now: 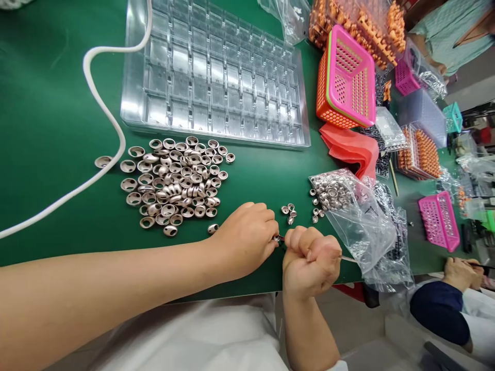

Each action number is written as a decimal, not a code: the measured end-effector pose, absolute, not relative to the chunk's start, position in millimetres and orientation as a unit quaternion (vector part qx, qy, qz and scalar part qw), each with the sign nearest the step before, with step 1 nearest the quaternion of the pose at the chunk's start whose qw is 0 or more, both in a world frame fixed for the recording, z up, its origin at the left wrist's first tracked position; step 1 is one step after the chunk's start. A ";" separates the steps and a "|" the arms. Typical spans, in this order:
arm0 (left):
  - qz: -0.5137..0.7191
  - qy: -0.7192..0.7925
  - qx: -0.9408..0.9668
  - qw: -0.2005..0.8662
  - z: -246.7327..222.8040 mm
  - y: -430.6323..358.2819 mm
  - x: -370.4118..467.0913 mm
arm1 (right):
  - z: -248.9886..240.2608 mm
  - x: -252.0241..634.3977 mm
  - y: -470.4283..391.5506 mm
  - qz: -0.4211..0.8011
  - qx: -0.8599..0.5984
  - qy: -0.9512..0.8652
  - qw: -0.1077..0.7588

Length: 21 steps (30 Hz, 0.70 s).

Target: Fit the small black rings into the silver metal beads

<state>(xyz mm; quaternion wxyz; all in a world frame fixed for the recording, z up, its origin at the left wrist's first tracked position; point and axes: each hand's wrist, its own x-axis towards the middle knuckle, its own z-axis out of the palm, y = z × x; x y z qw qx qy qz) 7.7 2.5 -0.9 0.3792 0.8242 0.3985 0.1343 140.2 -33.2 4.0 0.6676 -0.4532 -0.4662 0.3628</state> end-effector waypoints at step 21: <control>0.103 0.425 0.807 0.397 -8.5 -3.4 15.1 | -10.3 146.3 -36.3 0.371 -0.506 -0.450 0.635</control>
